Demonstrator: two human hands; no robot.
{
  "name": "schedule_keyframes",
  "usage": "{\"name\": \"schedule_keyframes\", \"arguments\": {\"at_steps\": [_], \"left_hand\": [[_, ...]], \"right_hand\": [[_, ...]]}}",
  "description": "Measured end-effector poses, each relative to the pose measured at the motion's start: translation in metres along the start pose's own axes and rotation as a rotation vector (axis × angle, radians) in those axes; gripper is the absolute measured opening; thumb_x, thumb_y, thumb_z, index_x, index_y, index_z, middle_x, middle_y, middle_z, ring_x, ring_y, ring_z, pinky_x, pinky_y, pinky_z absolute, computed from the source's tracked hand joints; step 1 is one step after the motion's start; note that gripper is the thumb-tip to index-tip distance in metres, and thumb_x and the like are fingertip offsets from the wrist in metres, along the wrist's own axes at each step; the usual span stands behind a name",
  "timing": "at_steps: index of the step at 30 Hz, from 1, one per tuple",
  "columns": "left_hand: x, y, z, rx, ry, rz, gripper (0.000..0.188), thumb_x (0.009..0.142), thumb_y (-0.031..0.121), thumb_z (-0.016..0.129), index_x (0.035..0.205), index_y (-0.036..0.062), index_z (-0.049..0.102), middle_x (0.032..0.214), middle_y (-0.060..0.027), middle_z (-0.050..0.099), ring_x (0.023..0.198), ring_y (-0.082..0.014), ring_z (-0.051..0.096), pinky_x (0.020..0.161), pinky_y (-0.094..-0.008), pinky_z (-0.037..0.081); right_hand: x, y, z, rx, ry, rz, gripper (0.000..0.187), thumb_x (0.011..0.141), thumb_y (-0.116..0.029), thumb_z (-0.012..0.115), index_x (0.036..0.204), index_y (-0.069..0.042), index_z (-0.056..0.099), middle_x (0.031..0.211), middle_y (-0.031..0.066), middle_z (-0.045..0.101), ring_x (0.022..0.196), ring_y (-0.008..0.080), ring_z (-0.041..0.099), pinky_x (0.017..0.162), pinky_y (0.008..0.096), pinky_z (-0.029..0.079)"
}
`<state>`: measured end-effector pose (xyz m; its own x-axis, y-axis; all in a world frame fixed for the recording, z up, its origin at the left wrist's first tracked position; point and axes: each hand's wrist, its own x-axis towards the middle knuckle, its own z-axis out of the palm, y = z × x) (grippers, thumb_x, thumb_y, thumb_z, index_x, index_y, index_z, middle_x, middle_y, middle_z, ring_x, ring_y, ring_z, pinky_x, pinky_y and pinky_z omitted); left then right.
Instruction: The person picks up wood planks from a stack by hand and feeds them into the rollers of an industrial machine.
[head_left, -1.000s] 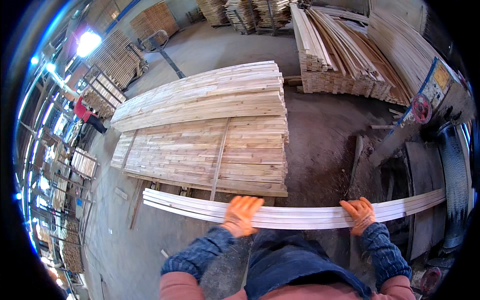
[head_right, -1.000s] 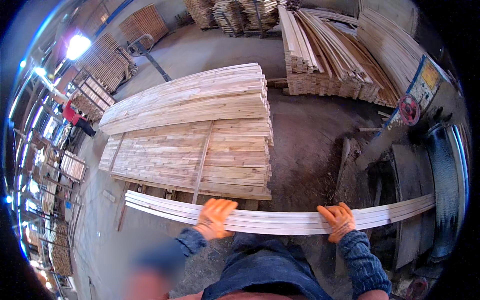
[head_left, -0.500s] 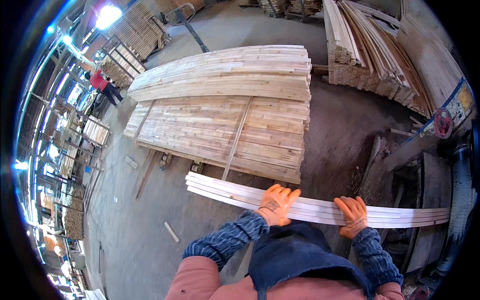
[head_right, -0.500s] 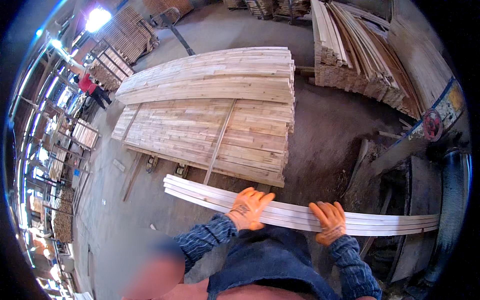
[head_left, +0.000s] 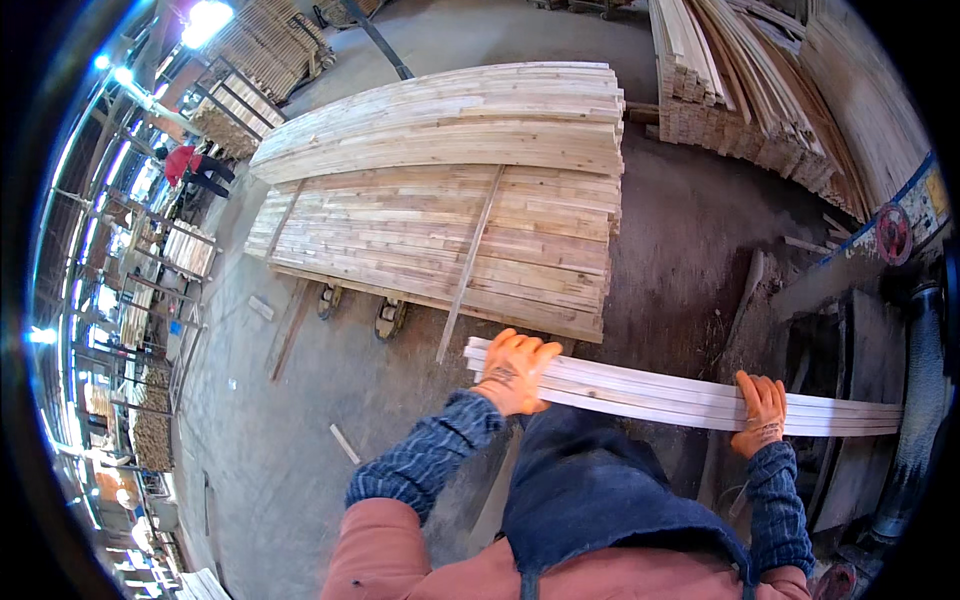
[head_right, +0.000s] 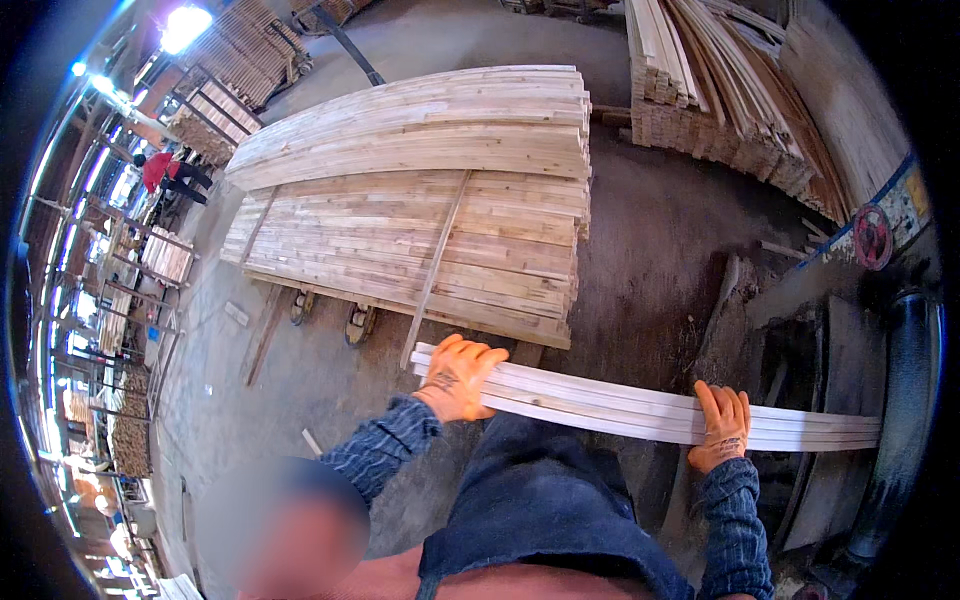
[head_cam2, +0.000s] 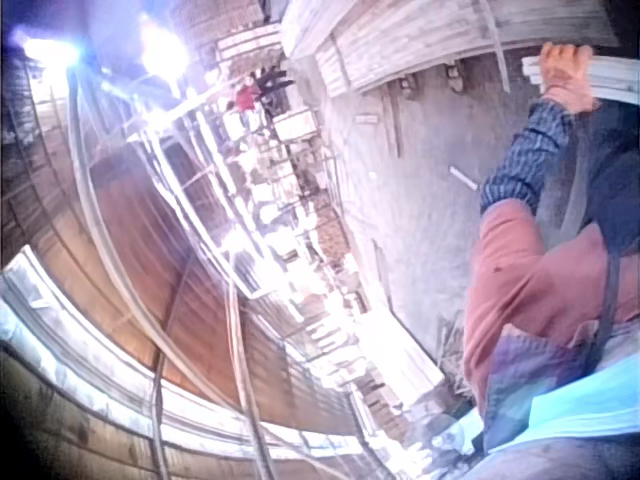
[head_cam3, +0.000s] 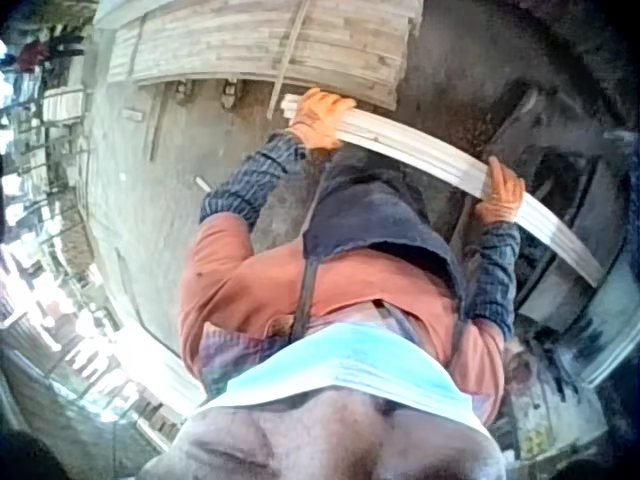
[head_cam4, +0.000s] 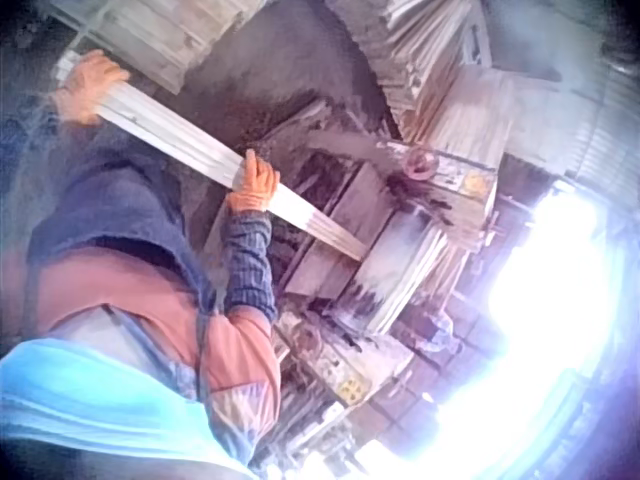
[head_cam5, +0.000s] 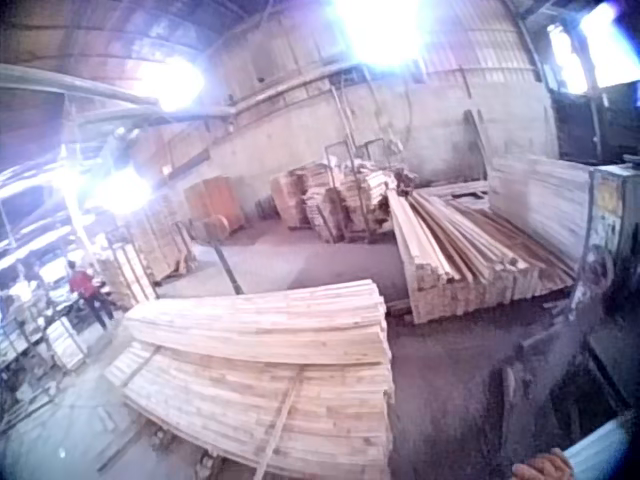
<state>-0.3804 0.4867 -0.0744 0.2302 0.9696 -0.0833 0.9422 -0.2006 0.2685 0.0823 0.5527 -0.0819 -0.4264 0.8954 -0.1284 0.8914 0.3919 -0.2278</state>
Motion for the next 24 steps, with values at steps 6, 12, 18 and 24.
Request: {"name": "schedule_keyframes", "arguments": {"at_steps": [6, 12, 18, 24], "left_hand": [[0.027, 0.088, 0.018, -0.058, -0.105, 0.026, 0.086, 0.053, 0.039, 0.092, 0.128, 0.0126, 0.061, 0.111, -0.0131, 0.067, 0.108, -0.0309, 0.064, 0.104, -0.0433, 0.044], [0.051, 0.132, 0.043, -0.492, -0.020, 0.060, 0.063, 0.071, 0.040, 0.083, 0.115, 0.0003, 0.066, 0.097, -0.0194, 0.071, 0.092, -0.0372, 0.070, 0.085, -0.0461, 0.055], [0.042, 0.062, 0.031, -0.870, 0.031, -0.139, 0.059, 0.084, 0.032, 0.080, 0.132, 0.0017, 0.062, 0.109, -0.0203, 0.074, 0.099, -0.0328, 0.074, 0.089, -0.0427, 0.058], [-0.003, -0.010, 0.065, -0.795, -0.065, -0.523, 0.062, 0.083, 0.034, 0.077, 0.134, 0.0012, 0.062, 0.119, -0.0235, 0.072, 0.108, -0.0338, 0.071, 0.095, -0.0422, 0.056]], "right_hand": [[0.008, -0.048, 0.009, 0.193, 0.047, -0.283, 0.098, 0.054, -0.003, 0.073, 0.148, -0.016, 0.050, 0.134, 0.0132, 0.061, 0.128, 0.0343, 0.056, 0.118, 0.0573, 0.033], [0.018, -0.110, 0.034, 0.292, 0.039, -0.356, 0.106, 0.050, -0.011, 0.077, 0.152, -0.013, 0.046, 0.128, 0.0135, 0.063, 0.122, 0.0325, 0.060, 0.117, 0.0548, 0.034], [0.002, -0.067, 0.002, 0.056, -0.093, -0.174, 0.098, 0.054, -0.009, 0.078, 0.148, -0.016, 0.051, 0.132, 0.0111, 0.060, 0.130, 0.0310, 0.055, 0.123, 0.0526, 0.029], [-0.003, -0.015, -0.022, -0.170, -0.318, 0.174, 0.106, 0.052, -0.017, 0.084, 0.151, -0.018, 0.046, 0.143, 0.0139, 0.054, 0.141, 0.0336, 0.045, 0.127, 0.0472, 0.021]]}}
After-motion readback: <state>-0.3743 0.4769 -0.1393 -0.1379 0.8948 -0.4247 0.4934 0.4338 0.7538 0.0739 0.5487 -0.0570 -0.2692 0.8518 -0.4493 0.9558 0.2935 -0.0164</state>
